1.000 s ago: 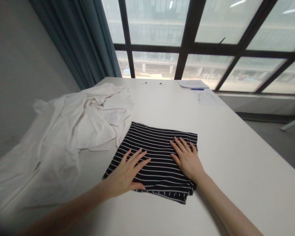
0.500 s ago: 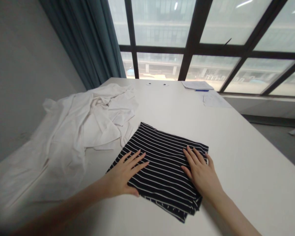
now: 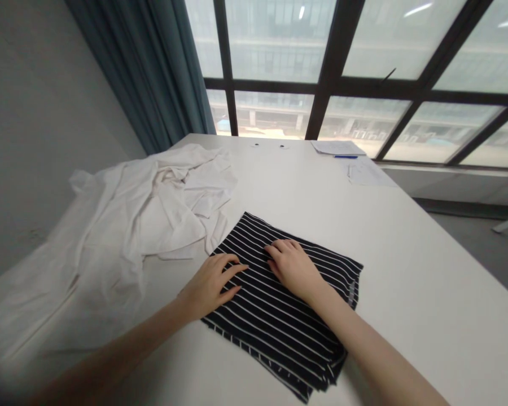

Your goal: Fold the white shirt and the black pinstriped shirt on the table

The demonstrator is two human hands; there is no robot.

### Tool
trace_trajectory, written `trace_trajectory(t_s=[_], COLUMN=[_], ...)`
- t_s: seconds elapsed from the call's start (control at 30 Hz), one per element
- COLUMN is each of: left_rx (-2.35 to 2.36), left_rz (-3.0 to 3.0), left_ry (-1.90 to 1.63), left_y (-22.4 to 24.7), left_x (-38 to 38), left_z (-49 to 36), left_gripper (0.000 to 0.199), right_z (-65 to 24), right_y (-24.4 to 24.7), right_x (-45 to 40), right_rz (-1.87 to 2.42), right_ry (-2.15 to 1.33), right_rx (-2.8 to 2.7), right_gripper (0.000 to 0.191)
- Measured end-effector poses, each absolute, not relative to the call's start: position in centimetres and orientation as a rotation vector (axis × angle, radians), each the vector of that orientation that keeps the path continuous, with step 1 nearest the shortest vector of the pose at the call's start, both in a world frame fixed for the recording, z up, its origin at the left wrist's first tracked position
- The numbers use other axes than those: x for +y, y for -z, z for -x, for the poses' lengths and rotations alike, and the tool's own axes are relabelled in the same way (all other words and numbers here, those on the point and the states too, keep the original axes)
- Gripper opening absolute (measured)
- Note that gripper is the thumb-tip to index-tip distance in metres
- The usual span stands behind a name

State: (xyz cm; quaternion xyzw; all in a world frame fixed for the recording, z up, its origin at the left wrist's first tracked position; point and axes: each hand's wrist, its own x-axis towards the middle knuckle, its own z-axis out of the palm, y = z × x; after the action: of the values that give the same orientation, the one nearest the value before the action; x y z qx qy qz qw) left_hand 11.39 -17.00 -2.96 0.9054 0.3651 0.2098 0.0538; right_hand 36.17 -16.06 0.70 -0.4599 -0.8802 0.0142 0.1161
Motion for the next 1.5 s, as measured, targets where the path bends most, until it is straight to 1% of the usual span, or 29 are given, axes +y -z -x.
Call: trace_trajectory(t_s=[0.13,0.23,0.37,0.5,0.63,0.83,1.1,1.17,1.33,1.4,1.5], left_rx=[1.158,1.208,1.204,1.191,1.192,1.197,1.195,1.203,1.3,1.327,1.266], left_rz=[-2.797,-2.829,-2.863,-2.864,-2.856,-2.856,-2.85,-2.847,-2.809,-2.807,-2.816], left_ry=[-0.577,-0.515,-0.46,-0.449,-0.429,-0.405,-0.374,-0.356,-0.352,-0.346,-0.36], left_y=[3.6,3.9,4.3,4.3,4.2,4.4,3.9,3.6,1.9,1.1,0.4], left_x=[-17.3,-17.1,-16.9,-16.9,-16.9,-16.9,-17.3,-17.3,-16.1,-14.8,-12.3], left_z=[-11.2,-11.1,-10.8,-10.4,-10.2,-10.2,-10.3,-10.3,-11.6,-12.8,-15.2], left_gripper=[0.056,0.063,0.071,0.076,0.077,0.079,0.075,0.07,0.048,0.045,0.045], right_z=[-34.3,-33.9,-34.2,-35.5,-37.2,-40.6,-43.8,-43.8,-42.6,-41.6,-40.2], right_y=[0.8,2.1,3.3,3.9,4.1,4.6,4.7,4.5,3.9,3.7,3.9], right_x=[-13.4,-12.1,-11.9,-12.4,-13.1,-14.5,-16.7,-17.2,-18.4,-18.7,-19.0], right_rz=[1.297,1.302,1.406,1.515,1.586,1.755,1.984,1.952,1.758,1.702,1.649], right_ry=[-0.14,-0.145,-0.087,-0.091,-0.063,0.087,0.399,0.43,0.413,0.401,0.356], right_rx=[-2.578,-2.578,-2.549,-2.518,-2.493,-2.471,-2.254,-2.225,-2.275,-2.317,-2.374], right_gripper=[0.041,0.048,0.05,0.056,0.057,0.056,0.053,0.052,0.047,0.046,0.045])
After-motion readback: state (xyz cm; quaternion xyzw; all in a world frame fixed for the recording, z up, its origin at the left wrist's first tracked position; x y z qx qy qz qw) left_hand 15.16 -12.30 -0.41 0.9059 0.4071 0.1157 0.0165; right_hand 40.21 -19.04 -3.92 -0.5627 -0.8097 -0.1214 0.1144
